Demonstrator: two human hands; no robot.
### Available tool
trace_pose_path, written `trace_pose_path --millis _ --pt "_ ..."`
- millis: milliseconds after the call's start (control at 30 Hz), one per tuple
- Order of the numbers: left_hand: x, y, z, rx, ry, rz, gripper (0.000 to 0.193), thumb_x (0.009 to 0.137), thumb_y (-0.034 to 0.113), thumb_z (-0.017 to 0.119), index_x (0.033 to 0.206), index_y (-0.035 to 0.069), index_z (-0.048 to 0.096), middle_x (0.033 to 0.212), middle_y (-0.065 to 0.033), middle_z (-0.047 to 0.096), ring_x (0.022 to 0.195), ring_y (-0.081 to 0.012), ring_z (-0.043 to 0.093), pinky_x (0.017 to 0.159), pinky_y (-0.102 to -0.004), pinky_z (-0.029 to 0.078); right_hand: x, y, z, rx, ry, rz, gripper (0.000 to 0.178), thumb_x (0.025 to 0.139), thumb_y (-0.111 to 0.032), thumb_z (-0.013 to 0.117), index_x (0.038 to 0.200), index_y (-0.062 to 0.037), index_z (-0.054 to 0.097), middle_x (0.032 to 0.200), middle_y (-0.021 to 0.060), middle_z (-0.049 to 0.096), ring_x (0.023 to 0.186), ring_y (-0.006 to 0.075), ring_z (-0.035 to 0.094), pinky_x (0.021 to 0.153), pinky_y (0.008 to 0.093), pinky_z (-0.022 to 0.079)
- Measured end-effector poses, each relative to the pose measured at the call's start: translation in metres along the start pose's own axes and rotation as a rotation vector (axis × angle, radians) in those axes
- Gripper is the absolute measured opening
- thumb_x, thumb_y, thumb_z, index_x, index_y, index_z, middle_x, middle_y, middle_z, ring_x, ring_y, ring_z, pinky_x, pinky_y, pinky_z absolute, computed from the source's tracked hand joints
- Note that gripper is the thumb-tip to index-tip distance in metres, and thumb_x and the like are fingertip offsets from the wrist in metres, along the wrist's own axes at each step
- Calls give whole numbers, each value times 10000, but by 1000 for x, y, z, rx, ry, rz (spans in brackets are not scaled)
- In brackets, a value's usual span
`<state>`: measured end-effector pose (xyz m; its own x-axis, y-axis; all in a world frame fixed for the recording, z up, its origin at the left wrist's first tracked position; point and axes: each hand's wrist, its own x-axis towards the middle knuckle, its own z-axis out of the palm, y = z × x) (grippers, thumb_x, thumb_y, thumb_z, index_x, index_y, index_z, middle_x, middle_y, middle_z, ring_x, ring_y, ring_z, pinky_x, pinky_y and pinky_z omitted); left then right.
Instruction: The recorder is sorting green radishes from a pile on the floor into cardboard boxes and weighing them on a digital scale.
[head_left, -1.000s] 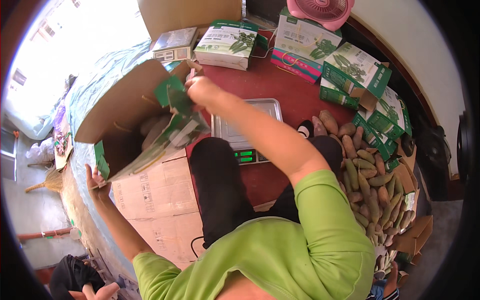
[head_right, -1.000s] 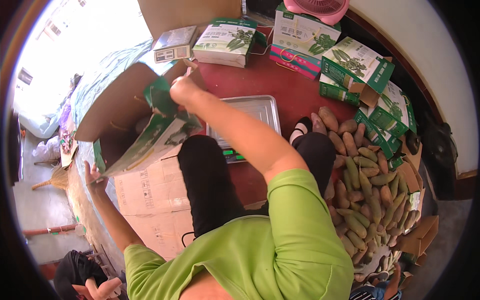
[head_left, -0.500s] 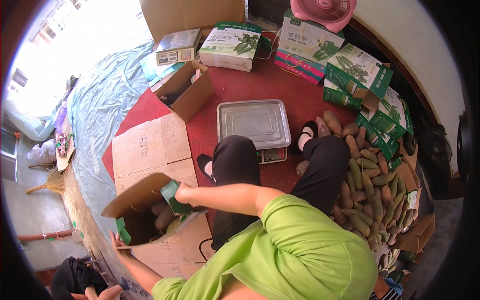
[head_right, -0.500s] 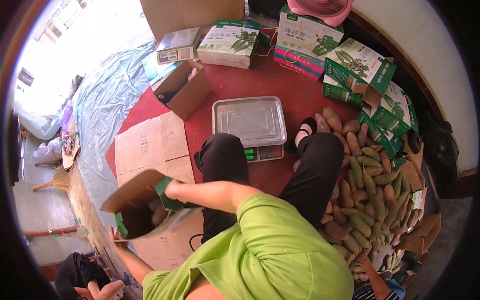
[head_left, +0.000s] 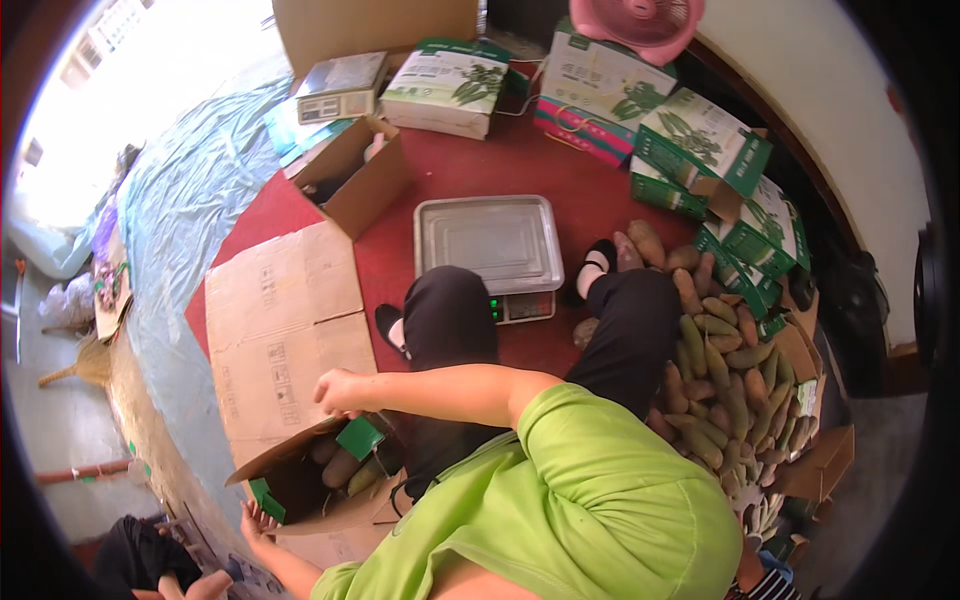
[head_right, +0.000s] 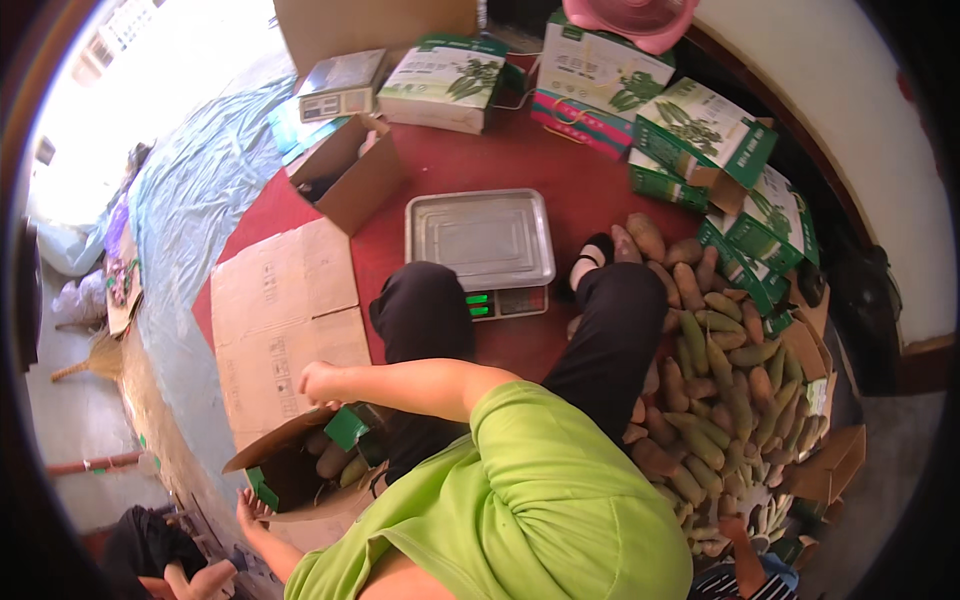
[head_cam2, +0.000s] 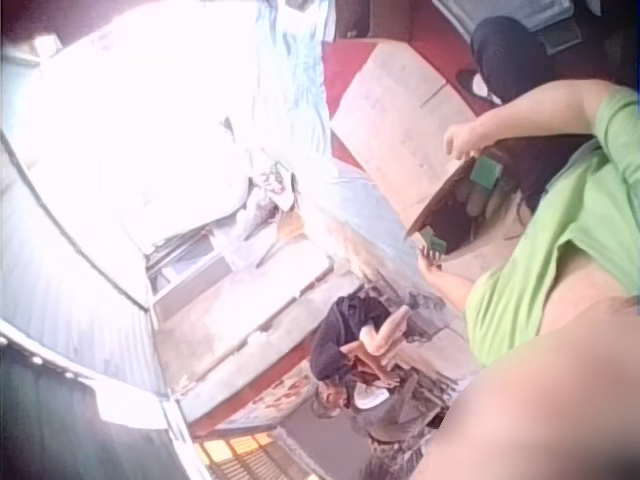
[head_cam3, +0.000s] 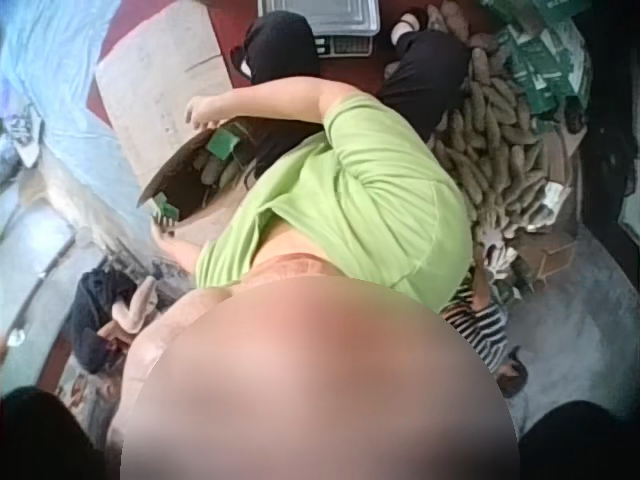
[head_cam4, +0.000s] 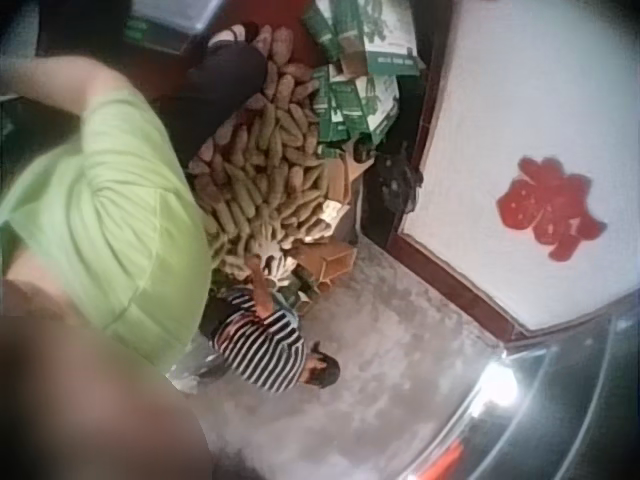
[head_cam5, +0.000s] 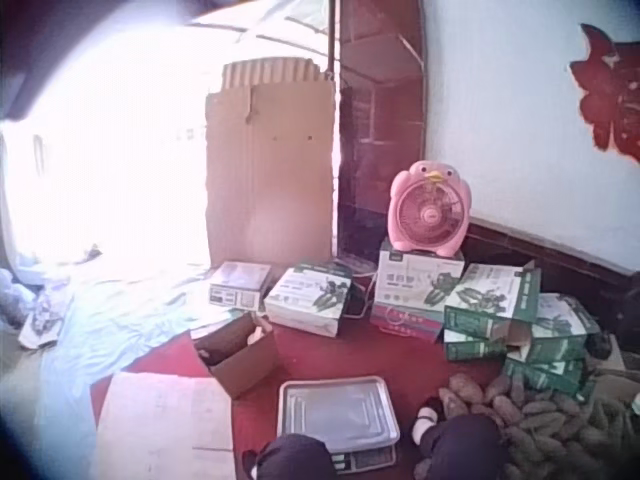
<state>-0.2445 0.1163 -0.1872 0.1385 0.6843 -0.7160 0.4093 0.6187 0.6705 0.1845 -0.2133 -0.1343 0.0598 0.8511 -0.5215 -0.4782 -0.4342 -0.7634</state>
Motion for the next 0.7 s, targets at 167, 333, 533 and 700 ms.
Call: trace_pose_path --millis 167,333,533,700 --pt "-51 38 66 324 161 87 548 912 438 556 1330 91 486 1341 -76 506 1214 -267 475 973 -478 371 -41 -39 -38 14 159 -230 382 739 -44 602 1118 3 576 857 88 641 678 147 586 516 284 464" --pt "-125 30 181 552 106 430 518 919 383 562 1311 51 493 1301 -107 533 1174 -268 505 962 -435 395 -115 -68 -111 23 375 -455 378 738 -54 628 1108 11 584 862 91 650 688 136 592 538 283 480" --pt "-30 123 143 773 121 908 391 937 185 558 1233 -70 527 1190 -191 594 1072 -257 574 935 -314 441 -248 -69 -207 -13 725 -598 318 806 -93 608 1111 -4 593 933 99 666 745 127 611 587 269 492" --pt "-169 153 339 726 -244 1097 341 936 81 528 1233 -88 518 1210 -190 584 1093 -238 567 937 -308 434 -345 -14 -284 168 1040 -573 316 831 -123 598 1134 -34 588 967 86 668 798 144 625 648 299 504"
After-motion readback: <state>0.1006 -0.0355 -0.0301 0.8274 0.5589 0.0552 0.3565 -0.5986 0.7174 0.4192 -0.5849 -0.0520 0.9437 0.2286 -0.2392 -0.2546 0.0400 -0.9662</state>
